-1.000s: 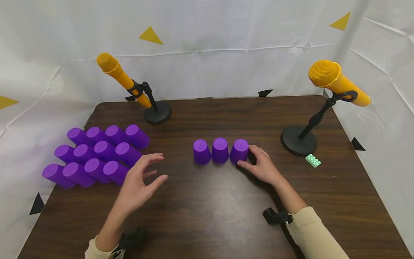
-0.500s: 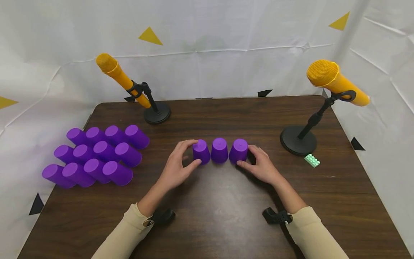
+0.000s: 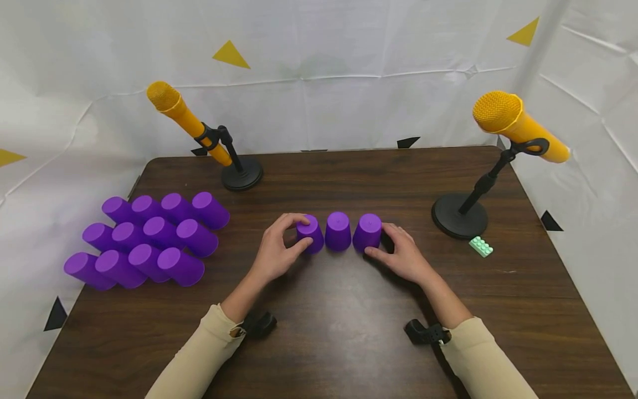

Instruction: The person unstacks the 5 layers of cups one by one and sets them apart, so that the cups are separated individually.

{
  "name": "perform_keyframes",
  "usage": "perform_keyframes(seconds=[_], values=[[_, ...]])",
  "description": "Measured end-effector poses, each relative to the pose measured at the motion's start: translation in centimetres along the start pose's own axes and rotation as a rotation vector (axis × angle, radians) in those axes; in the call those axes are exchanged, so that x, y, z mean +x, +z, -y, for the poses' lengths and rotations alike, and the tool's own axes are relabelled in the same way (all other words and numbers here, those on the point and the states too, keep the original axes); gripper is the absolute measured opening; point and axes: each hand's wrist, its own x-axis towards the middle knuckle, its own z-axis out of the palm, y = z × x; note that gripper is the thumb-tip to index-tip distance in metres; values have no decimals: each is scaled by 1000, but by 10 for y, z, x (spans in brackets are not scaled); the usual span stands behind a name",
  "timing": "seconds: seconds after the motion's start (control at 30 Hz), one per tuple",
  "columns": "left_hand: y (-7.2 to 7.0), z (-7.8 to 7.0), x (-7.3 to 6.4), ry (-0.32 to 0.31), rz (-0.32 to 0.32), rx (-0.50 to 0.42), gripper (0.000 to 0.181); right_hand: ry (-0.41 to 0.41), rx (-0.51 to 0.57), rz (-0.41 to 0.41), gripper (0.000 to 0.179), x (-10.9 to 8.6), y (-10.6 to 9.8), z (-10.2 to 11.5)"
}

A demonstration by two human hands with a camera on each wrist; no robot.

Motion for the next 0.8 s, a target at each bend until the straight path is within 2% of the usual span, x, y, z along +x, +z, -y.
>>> perform_keyframes(seconds=[0.23,0.4,0.57,0.8], values=[[-4,3,-3,21,-10,7,27,0,2,3,56,1,1,1],[-19,5,-11,32,-31,47,26,7,7,2,55,0,1,0],[-46,6,-22,2,-141,109,28,2,1,0,54,0,0,1],[-79,14,-38,-55,-325,300,30,-9,-7,-5,56,0,0,2]])
